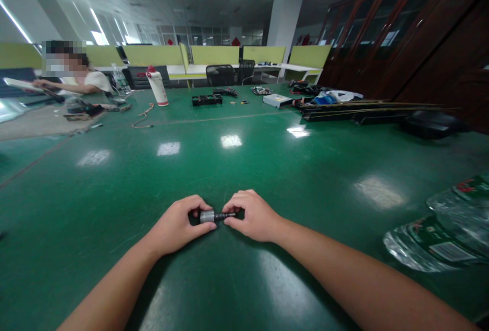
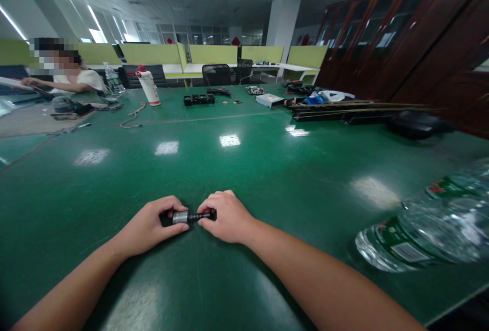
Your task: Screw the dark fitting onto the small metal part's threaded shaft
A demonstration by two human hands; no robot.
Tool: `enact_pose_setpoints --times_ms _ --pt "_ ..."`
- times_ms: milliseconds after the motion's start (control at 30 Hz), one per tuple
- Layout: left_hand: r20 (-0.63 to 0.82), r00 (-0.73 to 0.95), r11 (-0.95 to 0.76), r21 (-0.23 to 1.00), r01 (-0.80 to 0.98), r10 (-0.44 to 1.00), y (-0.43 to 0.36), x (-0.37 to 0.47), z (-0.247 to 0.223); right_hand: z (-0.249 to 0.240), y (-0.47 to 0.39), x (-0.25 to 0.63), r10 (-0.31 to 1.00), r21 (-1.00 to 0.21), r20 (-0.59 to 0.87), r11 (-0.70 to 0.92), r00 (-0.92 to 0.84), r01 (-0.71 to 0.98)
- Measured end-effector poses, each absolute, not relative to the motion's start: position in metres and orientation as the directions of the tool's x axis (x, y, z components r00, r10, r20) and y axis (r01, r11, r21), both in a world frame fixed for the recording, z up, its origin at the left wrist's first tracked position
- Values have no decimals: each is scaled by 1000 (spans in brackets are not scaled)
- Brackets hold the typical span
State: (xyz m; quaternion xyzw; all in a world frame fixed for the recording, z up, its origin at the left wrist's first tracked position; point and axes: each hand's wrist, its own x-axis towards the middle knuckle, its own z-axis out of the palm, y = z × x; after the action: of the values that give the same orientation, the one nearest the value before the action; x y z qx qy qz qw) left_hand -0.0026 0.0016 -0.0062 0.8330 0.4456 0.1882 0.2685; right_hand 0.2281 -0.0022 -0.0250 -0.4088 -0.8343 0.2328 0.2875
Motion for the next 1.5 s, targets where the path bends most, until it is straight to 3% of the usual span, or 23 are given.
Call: enact_pose_setpoints --times_ms 800,1033,1500 --pt "74 524 -455 608 650 848 1 -3 -6 -22 -3 228 845 -672 253 503 -471 543" --pt "80 528 -461 609 646 846 0 -4 -6 -22 -3 228 818 -618 269 552 -509 560" --pt "74 538 -465 611 641 840 0 -2 -3 -24 -3 228 833 -631 275 533 -481 563"
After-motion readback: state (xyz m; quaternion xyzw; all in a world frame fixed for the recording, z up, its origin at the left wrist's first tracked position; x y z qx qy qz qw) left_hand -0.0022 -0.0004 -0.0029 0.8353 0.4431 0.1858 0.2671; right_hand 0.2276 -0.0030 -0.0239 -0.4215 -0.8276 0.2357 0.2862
